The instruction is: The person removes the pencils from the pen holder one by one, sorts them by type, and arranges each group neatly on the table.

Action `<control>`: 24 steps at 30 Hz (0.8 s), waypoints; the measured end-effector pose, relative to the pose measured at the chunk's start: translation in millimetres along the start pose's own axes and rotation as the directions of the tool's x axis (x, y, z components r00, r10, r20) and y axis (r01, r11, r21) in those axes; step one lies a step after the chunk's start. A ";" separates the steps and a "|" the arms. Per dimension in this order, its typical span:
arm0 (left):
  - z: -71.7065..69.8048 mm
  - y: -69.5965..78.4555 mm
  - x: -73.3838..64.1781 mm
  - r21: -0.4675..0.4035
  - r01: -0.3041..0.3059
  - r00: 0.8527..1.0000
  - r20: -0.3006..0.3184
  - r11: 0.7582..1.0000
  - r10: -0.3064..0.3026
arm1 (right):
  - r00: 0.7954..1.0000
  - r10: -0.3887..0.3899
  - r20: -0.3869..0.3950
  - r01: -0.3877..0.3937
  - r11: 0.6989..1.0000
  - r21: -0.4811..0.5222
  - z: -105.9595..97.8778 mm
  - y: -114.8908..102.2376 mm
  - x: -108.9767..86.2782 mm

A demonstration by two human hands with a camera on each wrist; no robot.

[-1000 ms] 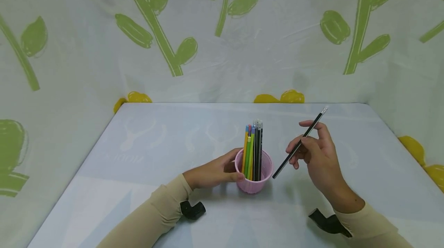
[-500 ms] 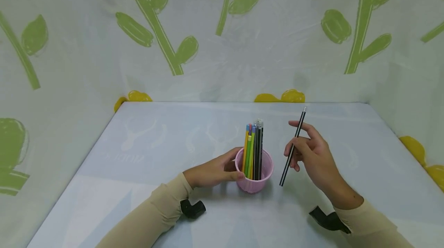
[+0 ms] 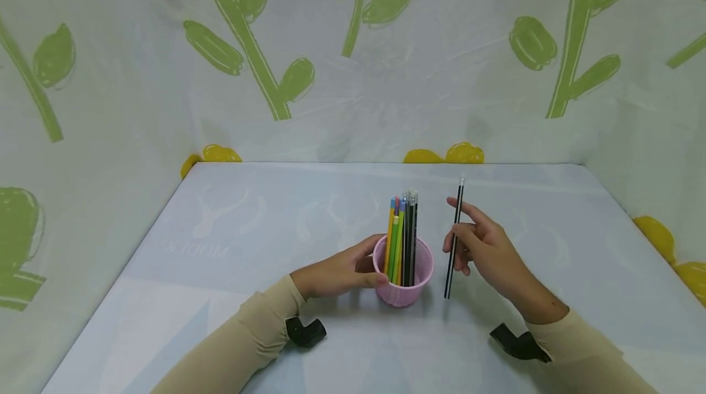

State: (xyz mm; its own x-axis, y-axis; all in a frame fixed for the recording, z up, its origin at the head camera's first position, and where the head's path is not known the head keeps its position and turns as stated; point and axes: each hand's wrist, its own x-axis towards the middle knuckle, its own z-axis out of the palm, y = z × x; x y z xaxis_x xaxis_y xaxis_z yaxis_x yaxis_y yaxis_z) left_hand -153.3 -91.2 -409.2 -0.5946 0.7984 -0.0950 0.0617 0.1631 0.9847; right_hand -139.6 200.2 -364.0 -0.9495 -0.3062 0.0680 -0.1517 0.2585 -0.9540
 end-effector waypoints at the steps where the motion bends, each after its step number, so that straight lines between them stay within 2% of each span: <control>1: 0.0 -0.1 0.0 0.000 -0.003 1.000 0.001 1.000 0.003 | 1.000 0.019 0.010 -0.019 1.000 -0.003 0.1 1.2 0.8; 7: 0.1 0.1 0.0 0.000 -0.007 1.000 0.005 1.000 0.007 | 0.992 0.114 0.055 -0.113 0.993 -0.023 0.3 6.3 5.1; 16: -0.5 2.3 -0.7 0.003 0.000 1.000 0.008 1.000 0.000 | 0.975 0.184 0.123 -0.178 0.982 -0.058 -2.2 12.7 8.7; 24: -0.3 3.4 -2.9 0.007 0.009 1.000 0.005 1.000 -0.009 | 0.966 0.213 0.149 -0.195 0.972 -0.130 -0.5 17.3 10.6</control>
State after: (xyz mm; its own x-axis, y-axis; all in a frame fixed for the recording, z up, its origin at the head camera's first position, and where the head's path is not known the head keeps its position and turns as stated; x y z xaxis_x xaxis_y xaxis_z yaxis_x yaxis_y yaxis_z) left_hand -151.6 -93.2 -405.6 -0.5913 0.7997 -0.1042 0.0618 0.1737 0.9828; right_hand -152.4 201.9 -379.6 -0.9082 -0.3773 -0.1812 0.0015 0.4298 -0.9029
